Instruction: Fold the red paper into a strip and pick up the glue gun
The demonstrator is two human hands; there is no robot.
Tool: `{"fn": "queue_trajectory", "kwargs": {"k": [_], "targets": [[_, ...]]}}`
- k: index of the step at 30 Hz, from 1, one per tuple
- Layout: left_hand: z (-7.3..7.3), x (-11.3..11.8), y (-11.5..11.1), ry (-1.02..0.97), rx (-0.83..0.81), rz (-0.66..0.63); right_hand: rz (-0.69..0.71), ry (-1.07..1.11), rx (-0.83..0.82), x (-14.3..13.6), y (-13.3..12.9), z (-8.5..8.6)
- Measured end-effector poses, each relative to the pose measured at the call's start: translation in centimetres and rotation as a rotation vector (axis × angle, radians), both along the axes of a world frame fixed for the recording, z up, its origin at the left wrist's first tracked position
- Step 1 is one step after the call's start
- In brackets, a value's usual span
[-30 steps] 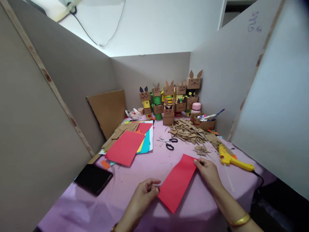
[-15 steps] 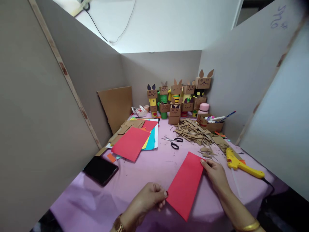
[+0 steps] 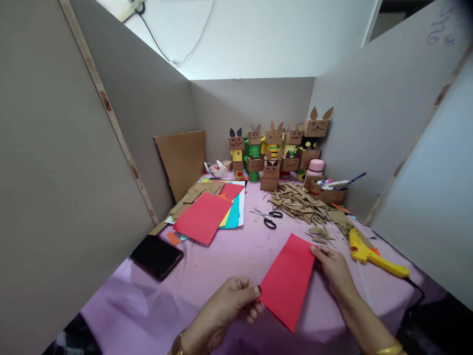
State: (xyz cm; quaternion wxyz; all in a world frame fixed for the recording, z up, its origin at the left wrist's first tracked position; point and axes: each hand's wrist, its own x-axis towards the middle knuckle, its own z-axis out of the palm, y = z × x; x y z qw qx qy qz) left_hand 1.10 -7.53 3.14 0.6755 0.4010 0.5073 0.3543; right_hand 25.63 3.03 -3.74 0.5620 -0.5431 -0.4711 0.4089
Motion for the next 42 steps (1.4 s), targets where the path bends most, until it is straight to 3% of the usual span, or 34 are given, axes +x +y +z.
{"fn": "queue_trajectory", "kwargs": {"k": [7,14,24,42], "targets": [[-0.6,0.7,0.2,-0.037,0.044,0.124,0.059,0.246,-0.058,0.6,0.3,0.2],[-1.3,0.8,0.8,0.01,0.043,0.178,0.057,0.32,-0.059,0.8,0.6,0.2],[1.4,1.3,-0.4,-0.046,0.018,0.165,0.092,0.302,-0.083,0.6,0.4,0.1],[-0.1,0.2,0.6,0.083,0.211,0.091,0.079,0.294,-0.067,0.7,0.6,0.0]]}}
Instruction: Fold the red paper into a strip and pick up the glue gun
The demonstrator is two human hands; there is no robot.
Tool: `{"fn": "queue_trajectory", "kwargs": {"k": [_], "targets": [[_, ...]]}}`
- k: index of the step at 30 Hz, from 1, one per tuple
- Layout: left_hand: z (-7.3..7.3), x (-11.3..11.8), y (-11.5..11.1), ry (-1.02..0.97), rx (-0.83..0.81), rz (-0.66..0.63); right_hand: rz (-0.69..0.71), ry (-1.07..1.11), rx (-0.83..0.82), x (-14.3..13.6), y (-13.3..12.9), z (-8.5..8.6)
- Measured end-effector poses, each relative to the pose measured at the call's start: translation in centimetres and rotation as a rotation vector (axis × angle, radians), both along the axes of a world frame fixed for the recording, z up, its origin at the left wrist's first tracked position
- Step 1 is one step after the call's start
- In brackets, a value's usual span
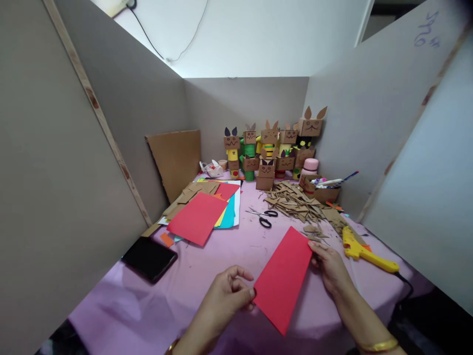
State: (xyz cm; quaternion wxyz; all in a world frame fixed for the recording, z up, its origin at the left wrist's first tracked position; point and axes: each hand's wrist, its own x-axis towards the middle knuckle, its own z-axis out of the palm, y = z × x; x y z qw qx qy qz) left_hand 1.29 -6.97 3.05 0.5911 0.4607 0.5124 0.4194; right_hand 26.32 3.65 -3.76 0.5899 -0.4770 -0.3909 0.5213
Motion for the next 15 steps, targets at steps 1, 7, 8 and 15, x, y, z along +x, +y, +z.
{"fn": "queue_trajectory", "kwargs": {"k": [1,7,8,15], "targets": [[-0.1,0.0,0.0,0.004,0.002,-0.002,-0.001,-0.004,0.0,0.0,0.0,0.0],[-0.4,-0.2,-0.1,0.048,0.022,-0.034,0.001,-0.074,0.003,0.0,0.0,-0.1],[-0.4,-0.2,0.0,0.068,0.027,-0.038,0.0,-0.097,0.005,0.0,0.0,-0.2],[-1.0,-1.0,0.4,0.385,0.17,-0.04,-0.041,-0.446,0.058,-0.6,-0.6,0.0]]}}
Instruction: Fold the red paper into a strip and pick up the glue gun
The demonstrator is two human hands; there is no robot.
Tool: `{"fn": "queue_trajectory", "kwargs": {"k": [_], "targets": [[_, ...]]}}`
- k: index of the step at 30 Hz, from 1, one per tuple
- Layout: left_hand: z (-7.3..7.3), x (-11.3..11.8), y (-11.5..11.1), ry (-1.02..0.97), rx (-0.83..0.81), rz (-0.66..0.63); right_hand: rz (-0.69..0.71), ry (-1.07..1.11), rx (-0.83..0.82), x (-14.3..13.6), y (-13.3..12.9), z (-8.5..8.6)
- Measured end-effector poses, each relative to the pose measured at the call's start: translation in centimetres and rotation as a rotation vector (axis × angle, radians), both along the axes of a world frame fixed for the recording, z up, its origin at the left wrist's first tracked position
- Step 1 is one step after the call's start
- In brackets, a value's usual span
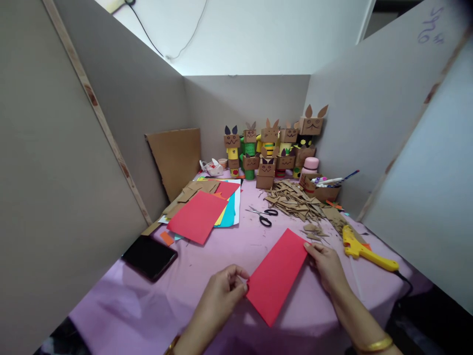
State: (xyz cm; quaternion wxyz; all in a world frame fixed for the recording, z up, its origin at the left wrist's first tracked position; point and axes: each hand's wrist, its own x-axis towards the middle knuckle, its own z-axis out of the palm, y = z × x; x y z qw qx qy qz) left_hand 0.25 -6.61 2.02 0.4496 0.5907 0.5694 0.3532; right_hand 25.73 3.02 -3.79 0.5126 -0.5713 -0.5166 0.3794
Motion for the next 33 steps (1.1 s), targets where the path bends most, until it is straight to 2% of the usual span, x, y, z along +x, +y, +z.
{"fn": "queue_trajectory", "kwargs": {"k": [4,7,13,21,26,30,33], "targets": [[-0.6,-0.7,0.3,0.264,0.091,0.0,-0.026,-0.333,0.056,-0.5,-0.2,0.5],[-0.9,-0.8,0.5,0.414,0.137,-0.024,-0.061,-0.547,0.033,-0.9,-0.3,0.8],[-1.1,-1.0,0.9,0.606,0.167,-0.115,-0.083,-0.808,-0.032,-1.5,-0.4,1.2],[0.8,-0.3,1.3,0.813,0.176,-0.2,-0.115,-0.894,-0.071,-1.6,-0.4,1.4],[2.0,0.5,1.7,0.922,0.116,-0.372,-0.126,-0.901,-0.092,-1.5,-0.2,1.2],[1.9,0.1,2.1,0.944,0.079,-0.447,-0.104,-0.898,-0.087,-1.1,-0.1,1.0],[1.5,0.0,2.2,0.917,0.117,-0.483,-0.093,-0.912,-0.084,-1.0,-0.1,0.9]]}}
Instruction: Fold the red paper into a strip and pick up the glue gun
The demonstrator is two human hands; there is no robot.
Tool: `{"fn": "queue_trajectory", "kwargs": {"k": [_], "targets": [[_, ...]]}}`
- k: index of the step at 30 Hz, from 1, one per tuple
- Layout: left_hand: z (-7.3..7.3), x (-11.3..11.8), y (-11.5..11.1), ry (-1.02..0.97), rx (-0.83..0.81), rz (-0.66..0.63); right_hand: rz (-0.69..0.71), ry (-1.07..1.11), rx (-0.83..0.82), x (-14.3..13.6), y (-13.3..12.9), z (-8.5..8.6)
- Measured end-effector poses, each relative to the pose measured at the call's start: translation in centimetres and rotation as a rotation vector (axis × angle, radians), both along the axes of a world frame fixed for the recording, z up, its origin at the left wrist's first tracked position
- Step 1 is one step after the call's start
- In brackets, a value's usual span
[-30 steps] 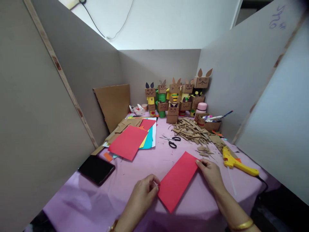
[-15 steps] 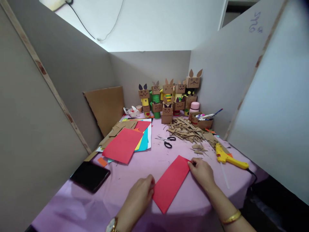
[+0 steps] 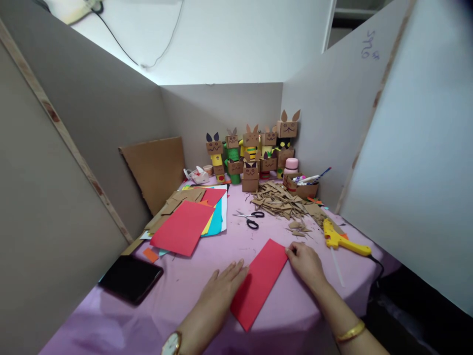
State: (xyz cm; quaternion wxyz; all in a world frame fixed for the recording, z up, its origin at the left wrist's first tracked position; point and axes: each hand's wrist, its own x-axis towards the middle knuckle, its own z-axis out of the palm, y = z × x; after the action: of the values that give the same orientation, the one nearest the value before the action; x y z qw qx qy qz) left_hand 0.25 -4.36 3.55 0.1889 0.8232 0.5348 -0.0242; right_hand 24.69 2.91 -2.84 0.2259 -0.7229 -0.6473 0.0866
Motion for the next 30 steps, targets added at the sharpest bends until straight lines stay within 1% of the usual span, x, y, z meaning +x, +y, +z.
{"fn": "queue_trajectory", "kwargs": {"k": [3,8,12,16,18,21,24,26,28,30], "targets": [[0.0,0.5,0.0,-0.024,0.017,-0.064,-0.017,-0.032,-0.004,-0.1,-0.1,0.1],[0.3,1.6,0.0,0.039,-0.01,-0.184,-0.032,-0.051,-0.01,-0.2,-0.2,0.2],[0.3,1.7,-0.1,0.035,-0.004,-0.204,-0.034,-0.052,-0.013,-0.2,-0.3,0.3],[0.5,1.3,-0.6,0.026,-0.008,-0.218,-0.031,-0.056,-0.014,-0.1,-0.5,0.5],[0.4,1.0,-0.9,-0.01,-0.001,-0.216,-0.032,-0.059,-0.016,0.0,-0.6,0.6],[-0.4,0.6,-1.4,-0.102,0.054,-0.173,-0.03,-0.063,-0.014,0.1,-0.8,0.6],[-1.8,0.5,-1.6,-0.158,0.149,-0.117,-0.025,-0.073,-0.013,0.2,-0.8,0.5],[-2.6,0.5,-1.7,-0.17,0.175,-0.104,-0.023,-0.082,-0.017,0.2,-0.9,0.5],[-2.9,0.4,-1.7,-0.171,0.165,-0.109,-0.015,-0.092,-0.019,0.2,-1.0,0.5],[-2.9,0.3,-1.7,-0.169,0.148,-0.123,-0.001,-0.103,-0.015,0.1,-1.1,0.5]]}}
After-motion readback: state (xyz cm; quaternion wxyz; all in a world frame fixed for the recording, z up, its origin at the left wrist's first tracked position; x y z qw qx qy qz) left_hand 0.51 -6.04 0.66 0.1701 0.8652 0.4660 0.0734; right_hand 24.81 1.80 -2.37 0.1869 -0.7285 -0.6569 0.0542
